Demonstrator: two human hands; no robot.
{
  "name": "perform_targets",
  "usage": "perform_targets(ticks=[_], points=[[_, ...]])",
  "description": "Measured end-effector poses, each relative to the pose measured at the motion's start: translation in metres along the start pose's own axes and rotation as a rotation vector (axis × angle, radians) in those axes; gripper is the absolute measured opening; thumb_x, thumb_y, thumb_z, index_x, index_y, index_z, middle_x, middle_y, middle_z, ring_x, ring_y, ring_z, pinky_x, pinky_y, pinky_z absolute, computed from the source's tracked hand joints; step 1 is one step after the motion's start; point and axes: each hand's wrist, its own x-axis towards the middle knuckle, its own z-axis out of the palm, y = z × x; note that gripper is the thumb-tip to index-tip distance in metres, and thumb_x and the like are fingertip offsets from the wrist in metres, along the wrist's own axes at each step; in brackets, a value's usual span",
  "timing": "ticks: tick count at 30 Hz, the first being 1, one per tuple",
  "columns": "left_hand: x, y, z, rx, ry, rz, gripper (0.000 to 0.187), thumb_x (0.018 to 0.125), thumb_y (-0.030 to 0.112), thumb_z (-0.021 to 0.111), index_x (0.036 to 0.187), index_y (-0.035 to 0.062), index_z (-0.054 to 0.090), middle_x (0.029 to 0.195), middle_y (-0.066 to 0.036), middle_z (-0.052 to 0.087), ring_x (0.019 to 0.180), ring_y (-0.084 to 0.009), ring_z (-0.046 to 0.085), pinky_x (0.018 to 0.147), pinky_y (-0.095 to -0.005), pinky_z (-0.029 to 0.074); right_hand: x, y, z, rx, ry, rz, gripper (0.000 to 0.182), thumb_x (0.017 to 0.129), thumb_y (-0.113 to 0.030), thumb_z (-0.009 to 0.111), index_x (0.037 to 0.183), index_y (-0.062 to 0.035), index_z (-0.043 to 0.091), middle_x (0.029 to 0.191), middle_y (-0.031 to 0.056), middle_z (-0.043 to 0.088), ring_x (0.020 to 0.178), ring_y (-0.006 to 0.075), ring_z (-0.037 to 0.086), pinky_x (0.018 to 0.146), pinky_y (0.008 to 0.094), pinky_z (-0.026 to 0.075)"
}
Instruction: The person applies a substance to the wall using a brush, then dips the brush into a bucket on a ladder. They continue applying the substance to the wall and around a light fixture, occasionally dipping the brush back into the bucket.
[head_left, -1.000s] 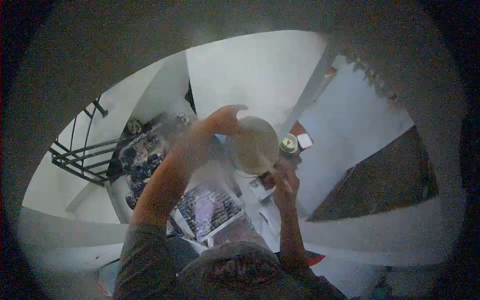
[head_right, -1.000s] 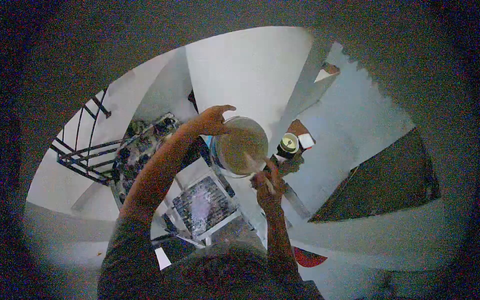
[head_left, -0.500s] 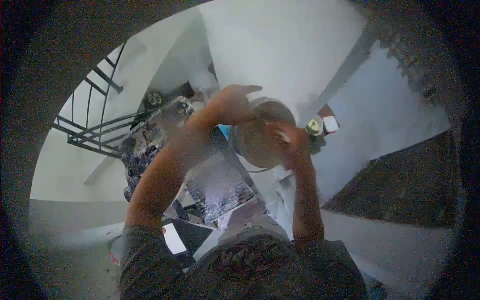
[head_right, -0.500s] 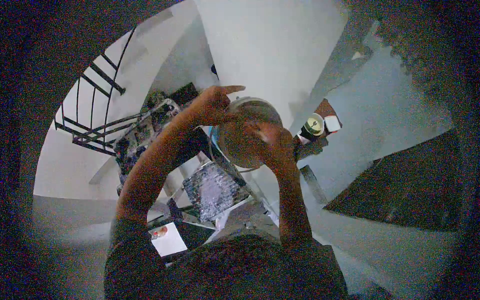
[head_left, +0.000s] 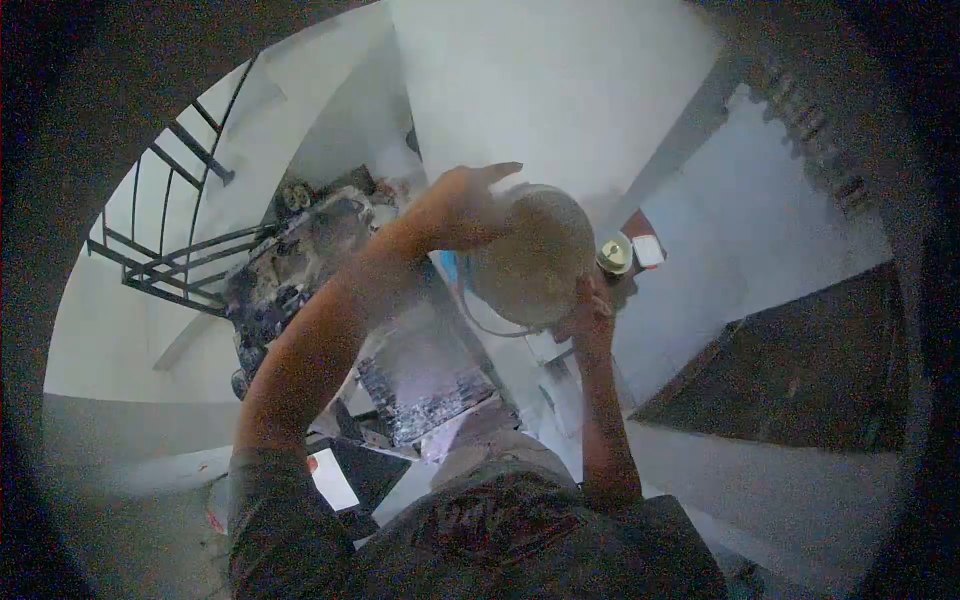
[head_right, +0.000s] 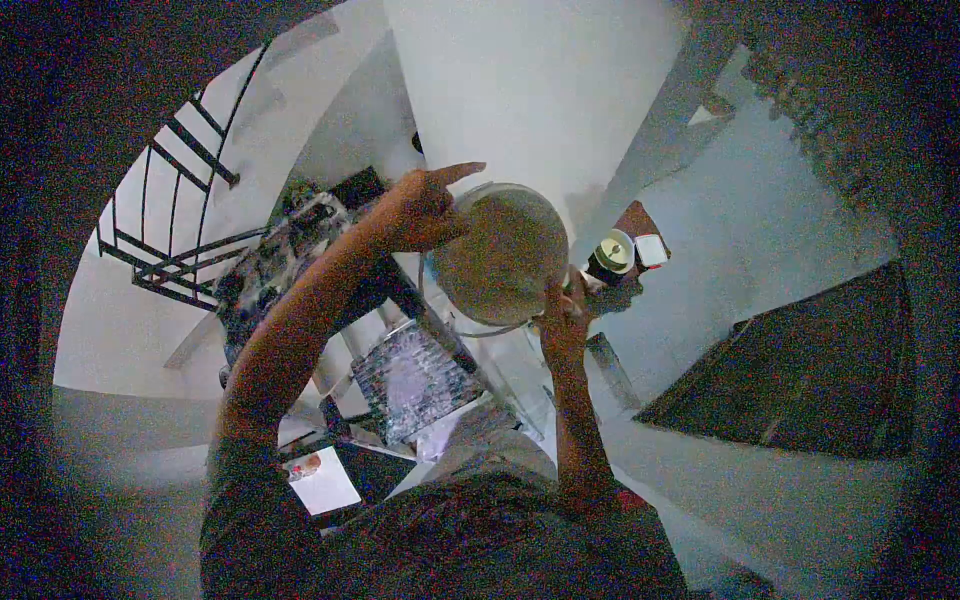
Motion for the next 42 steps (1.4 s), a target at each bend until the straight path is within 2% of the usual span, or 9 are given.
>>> perform_targets(ticks=[4,6,10,13,18,24,29,31,42], points=[[0.004,-0.014,0.004,0.153,-0.107,-0.025,0.063,0.080,0.028,0.065,0.136,0.0078,0.044,0.068,-0.019,0.064,0.065,-0.0301,0.065,0.070,-0.0402,0.052,-0.008,0.003,0.017,0.142,0.003,0.203,0.055,0.093,-0.033,0.059,0.137,-0.0066,0.042,0.098,0.0121,0.063,0.082,0.0203,0.063,0.061,0.0323,0.052],[-0.003,0.001,-0.005,0.115,-0.093,0.030,0.060,0.082,0.027,0.063,0.135,0.0084,0.043,0.066,-0.019,0.063,0.063,-0.0307,0.064,0.068,-0.0410,0.051,0.001,0.047,-0.005,-0.570,-0.044,-0.542,0.050,0.090,-0.030,0.062,0.129,-0.0041,0.046,0.102,0.0146,0.063,0.090,0.0255,0.062,0.067,0.0361,0.053],[-0.011,-0.001,-0.006,-0.128,-0.038,0.182,0.054,0.088,0.026,0.057,0.136,0.0101,0.039,0.056,-0.012,0.060,0.051,-0.0251,0.062,0.054,-0.0378,0.049,-0.010,0.025,-0.032,-0.673,0.088,-0.553,0.042,0.097,-0.034,0.051,0.105,0.0054,0.060,0.088,0.0098,0.064,0.079,0.0162,0.057,0.068,0.0328,0.048],[-0.009,-0.016,-0.012,-0.035,0.105,0.161,0.053,0.092,0.032,0.052,0.137,0.0101,0.037,0.053,-0.011,0.058,0.047,-0.0239,0.060,0.051,-0.0370,0.047,-0.054,-0.037,-0.046,-0.722,0.093,-0.439,0.023,0.092,-0.019,0.055,0.107,-0.0011,0.057,0.094,0.0180,0.063,0.086,0.0306,0.062,0.075,0.0404,0.050],[-0.020,-0.021,-0.024,0.172,0.375,0.258,0.042,0.094,0.035,0.048,0.070,0.0032,0.060,0.054,-0.012,0.055,0.049,-0.0316,0.055,0.054,-0.0420,0.047,-0.130,-0.093,-0.062,-0.794,0.140,-0.092,0.022,0.094,-0.018,0.050,0.105,-0.0003,0.057,0.087,0.0192,0.064,0.075,0.0306,0.063,0.072,0.0377,0.050],[-0.062,0.034,-0.079,0.197,0.537,0.253,0.028,0.092,0.031,0.057,0.085,0.0052,0.062,0.062,-0.012,0.062,0.053,-0.0290,0.060,0.054,-0.0375,0.049,-0.169,-0.075,-0.043,-0.952,-0.201,-0.268,0.026,0.092,-0.019,0.050,0.109,-0.0016,0.058,0.091,0.0196,0.065,0.079,0.0332,0.064,0.072,0.0390,0.050],[-0.198,0.033,-0.100,0.093,0.678,-0.249,0.026,0.087,0.024,0.066,0.107,0.0080,0.060,0.081,-0.013,0.067,0.073,-0.0223,0.066,0.065,-0.0346,0.052,-0.152,0.047,0.000,-0.784,-0.581,-0.511,0.024,0.091,-0.020,0.054,0.107,-0.0029,0.060,0.087,0.0128,0.067,0.076,0.0303,0.064,0.069,0.0382,0.052],[-0.248,0.006,-0.091,0.360,0.807,-0.329,0.032,0.084,0.030,0.067,0.106,0.0069,0.060,0.091,-0.013,0.067,0.091,-0.0311,0.064,0.083,-0.0404,0.049,-0.163,0.041,0.050,-0.383,-0.426,0.137,0.027,0.091,-0.024,0.055,0.104,-0.0008,0.060,0.083,0.0159,0.065,0.072,0.0312,0.063,0.066,0.0397,0.052],[-0.313,-0.038,-0.063,0.447,0.888,-0.429,0.048,0.082,0.032,0.068,0.115,0.0002,0.052,0.109,-0.019,0.054,0.107,-0.0357,0.052,0.092,-0.0434,0.043,-0.144,0.168,0.149,-0.731,-0.446,-0.270,0.033,0.094,-0.031,0.050,0.094,0.0019,0.053,0.084,0.0279,0.060,0.074,0.0453,0.059,0.065,0.0509,0.048]])
